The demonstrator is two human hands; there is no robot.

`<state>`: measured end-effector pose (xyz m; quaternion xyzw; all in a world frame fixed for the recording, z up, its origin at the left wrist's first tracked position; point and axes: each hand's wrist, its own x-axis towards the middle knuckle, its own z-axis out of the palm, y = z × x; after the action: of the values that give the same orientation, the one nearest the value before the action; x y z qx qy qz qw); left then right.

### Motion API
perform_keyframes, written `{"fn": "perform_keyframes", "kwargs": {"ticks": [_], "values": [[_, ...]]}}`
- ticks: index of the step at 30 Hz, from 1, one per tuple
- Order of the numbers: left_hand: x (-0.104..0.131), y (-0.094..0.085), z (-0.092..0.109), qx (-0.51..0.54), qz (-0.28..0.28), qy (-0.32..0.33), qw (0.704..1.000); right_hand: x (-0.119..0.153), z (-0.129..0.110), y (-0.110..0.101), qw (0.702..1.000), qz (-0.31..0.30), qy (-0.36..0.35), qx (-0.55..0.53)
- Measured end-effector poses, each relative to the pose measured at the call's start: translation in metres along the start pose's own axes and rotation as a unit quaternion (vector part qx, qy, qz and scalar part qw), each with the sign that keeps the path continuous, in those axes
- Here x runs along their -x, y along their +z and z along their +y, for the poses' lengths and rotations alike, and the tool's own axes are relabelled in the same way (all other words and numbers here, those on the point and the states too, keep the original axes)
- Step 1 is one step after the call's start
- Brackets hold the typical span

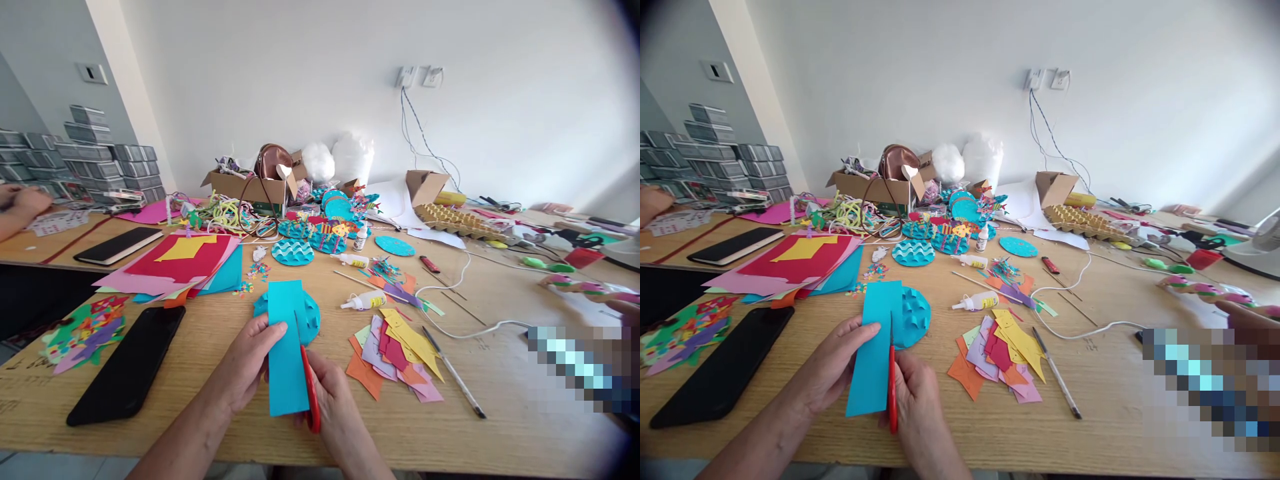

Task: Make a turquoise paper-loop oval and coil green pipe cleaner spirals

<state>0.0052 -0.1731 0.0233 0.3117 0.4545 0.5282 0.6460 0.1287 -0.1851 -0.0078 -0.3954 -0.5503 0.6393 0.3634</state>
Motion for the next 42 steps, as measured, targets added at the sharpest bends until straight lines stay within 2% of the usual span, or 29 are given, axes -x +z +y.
{"fn": "perform_keyframes", "kwargs": {"ticks": [7,13,17,24,30,35,42], "values": [[-0.007,-0.006,0.002,-0.03,0.023,0.027,0.999,0.0,0.001,-0.002,1.0,-0.003,0.005,0.01],[-0.007,-0.002,0.0,-0.037,0.041,0.016,0.998,0.002,-0.004,-0.006,0.999,-0.014,-0.034,0.013],[-0.005,0.0,0.001,-0.049,0.039,0.002,0.998,0.002,-0.009,-0.007,0.999,-0.01,-0.049,0.02],[-0.004,0.0,0.001,-0.036,0.03,0.004,0.999,0.002,-0.011,-0.008,0.999,-0.002,-0.029,0.037],[-0.004,0.001,-0.001,-0.04,0.016,0.01,0.999,0.002,-0.01,-0.009,0.998,0.038,-0.014,0.047],[-0.003,0.0,-0.001,-0.045,0.01,0.007,0.999,0.001,-0.01,-0.007,1.0,0.005,-0.027,0.014],[-0.004,-0.001,-0.002,-0.036,0.016,0.004,0.999,0.0,-0.003,-0.006,0.999,0.004,-0.021,-0.024]]}}
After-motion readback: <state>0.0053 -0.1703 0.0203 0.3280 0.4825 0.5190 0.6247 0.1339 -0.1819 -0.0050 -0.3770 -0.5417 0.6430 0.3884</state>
